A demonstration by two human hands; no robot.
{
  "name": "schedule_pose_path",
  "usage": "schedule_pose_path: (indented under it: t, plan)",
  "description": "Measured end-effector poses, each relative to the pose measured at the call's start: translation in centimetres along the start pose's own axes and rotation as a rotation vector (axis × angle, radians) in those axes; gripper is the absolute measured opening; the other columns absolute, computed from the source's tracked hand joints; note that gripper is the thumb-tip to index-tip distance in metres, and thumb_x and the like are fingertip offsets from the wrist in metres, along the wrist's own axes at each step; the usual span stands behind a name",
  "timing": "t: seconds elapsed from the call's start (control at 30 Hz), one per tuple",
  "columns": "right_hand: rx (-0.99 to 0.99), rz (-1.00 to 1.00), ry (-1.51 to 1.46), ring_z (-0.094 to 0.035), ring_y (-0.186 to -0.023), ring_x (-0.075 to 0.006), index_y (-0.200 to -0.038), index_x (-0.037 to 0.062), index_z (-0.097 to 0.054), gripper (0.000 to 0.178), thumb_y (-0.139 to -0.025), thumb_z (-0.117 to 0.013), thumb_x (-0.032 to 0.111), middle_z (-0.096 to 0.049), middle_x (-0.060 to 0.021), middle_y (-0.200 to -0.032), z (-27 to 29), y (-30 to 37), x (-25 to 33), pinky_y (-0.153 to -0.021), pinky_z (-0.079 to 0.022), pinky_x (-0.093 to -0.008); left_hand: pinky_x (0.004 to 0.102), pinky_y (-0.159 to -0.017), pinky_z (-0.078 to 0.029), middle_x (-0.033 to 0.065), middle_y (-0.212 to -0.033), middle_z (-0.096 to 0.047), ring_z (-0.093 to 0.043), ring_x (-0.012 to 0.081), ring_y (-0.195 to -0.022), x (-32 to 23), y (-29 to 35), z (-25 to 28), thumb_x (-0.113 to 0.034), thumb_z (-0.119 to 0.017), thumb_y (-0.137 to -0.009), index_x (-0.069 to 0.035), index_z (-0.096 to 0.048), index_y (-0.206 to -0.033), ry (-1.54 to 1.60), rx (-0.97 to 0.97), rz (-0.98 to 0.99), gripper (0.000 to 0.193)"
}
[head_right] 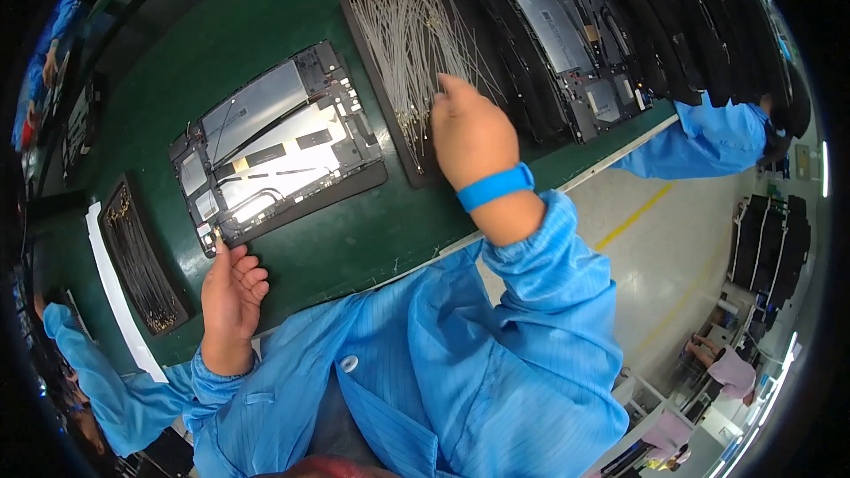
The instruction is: The person assembles internal components into tablet chassis and applies adhesive to the tablet frames with an adhesive pen on a factory production line.
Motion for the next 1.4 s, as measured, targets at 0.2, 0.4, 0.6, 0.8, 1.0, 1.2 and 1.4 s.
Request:
schedule_pose_path:
  t: [0.2, 0.4, 0.6, 0.8, 1.0, 1.2, 1.4]
  plan:
    - [-0.039, -0.220, -0.093, -0.058, -0.075, -0.0292, -0.099, 0.0032, -0.053, 0.029, -0.077, -0.054, 0.022, -0.058, -0.0177, -0.081, 3.6, 1.9, -2.3, -0.066, -0.045, -0.0312, 0.0252, -0.054, -0.045, 0.0095, -0.076, -0.055, -0.054, 0.0144, -0.066, -0.3, 1.4, -1.4, -0.031, -0.046, -0.083, 0.002, -0.051, -0.089, -0.313, 0.038, -0.080, 0.033]
    - [-0.160, -0.196, -0.301, -0.058, -0.069, -0.0184, -0.100, 0.0025, -0.052, 0.032, -0.073, -0.061, 0.016, -0.059, -0.0129, -0.077, 7.0, 4.3, 0.7, -0.062, -0.045, -0.0256, 0.0394, -0.071, -0.042, 0.0153, -0.087, -0.054, -0.053, 0.0314, -0.078, -5.5, 6.8, -9.7, -0.014, -0.059, -0.072, -0.003, -0.053, -0.097, -1.178, 0.275, -1.087, 0.028]
    - [0.540, 0.016, -0.812, -0.056, -0.066, -0.0120, -0.102, 0.0023, -0.050, 0.036, -0.070, -0.064, 0.013, -0.058, -0.0084, -0.074, 1.4, 8.0, 8.6, -0.059, -0.045, -0.0238, 0.0370, -0.067, -0.044, 0.0117, -0.085, -0.055, -0.053, 0.0274, -0.077, -5.6, 12.8, -14.6, -0.012, -0.066, -0.064, -0.003, -0.054, -0.090, -1.157, 0.427, -1.749, 0.030]
    - [0.721, -0.213, -0.831, -0.054, -0.072, -0.0128, -0.102, 0.0011, -0.050, 0.035, -0.075, -0.060, 0.020, -0.058, -0.0098, -0.078, -3.3, 8.7, 8.5, -0.064, -0.044, -0.0237, 0.0296, -0.052, -0.042, 0.0043, -0.076, -0.052, -0.051, 0.0199, -0.064, -4.6, 10.2, -13.5, -0.007, -0.065, -0.061, -0.005, -0.055, -0.086, -1.225, 0.284, -1.613, 0.027]
    - [0.523, -0.406, -0.776, -0.054, -0.082, -0.0177, -0.103, -0.0027, -0.049, 0.038, -0.078, -0.054, 0.026, -0.057, -0.0150, -0.089, -7.3, 6.7, 5.3, -0.071, -0.043, -0.0269, 0.0297, -0.055, -0.041, 0.0051, -0.074, -0.051, -0.050, 0.0211, -0.067, -5.0, 6.8, -14.8, -0.006, -0.063, -0.061, -0.006, -0.056, -0.082, -1.348, 0.179, -1.574, 0.023]
    - [0.295, -0.482, -1.067, -0.046, -0.059, -0.0072, -0.118, -0.0037, -0.028, 0.051, -0.083, -0.047, 0.028, -0.055, -0.0080, -0.082, -6.1, 4.1, 5.3, -0.054, -0.041, -0.0195, 0.0360, -0.071, -0.037, 0.0069, -0.080, -0.051, -0.048, 0.0252, -0.081, -4.9, 4.7, -14.6, -0.003, -0.060, -0.063, -0.004, -0.053, -0.081, -1.338, 0.081, -1.585, 0.019]
    - [-0.027, -0.096, -0.969, -0.049, -0.064, -0.0082, -0.108, -0.0027, -0.039, 0.034, -0.087, -0.039, 0.024, -0.057, -0.0081, -0.087, -4.6, 3.8, 5.9, -0.059, -0.042, -0.0208, 0.0357, -0.071, -0.037, 0.0075, -0.080, -0.051, -0.048, 0.0248, -0.081, -4.9, 4.4, -14.7, -0.002, -0.060, -0.063, -0.003, -0.052, -0.081, -1.340, 0.125, -1.533, 0.020]
Point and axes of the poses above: each hand's wrist, its own y-axis away from the middle knuckle, its own z-axis out of the back of the hand, x = y × z, the point moved 9 cm from there along -y, towards the middle knuckle
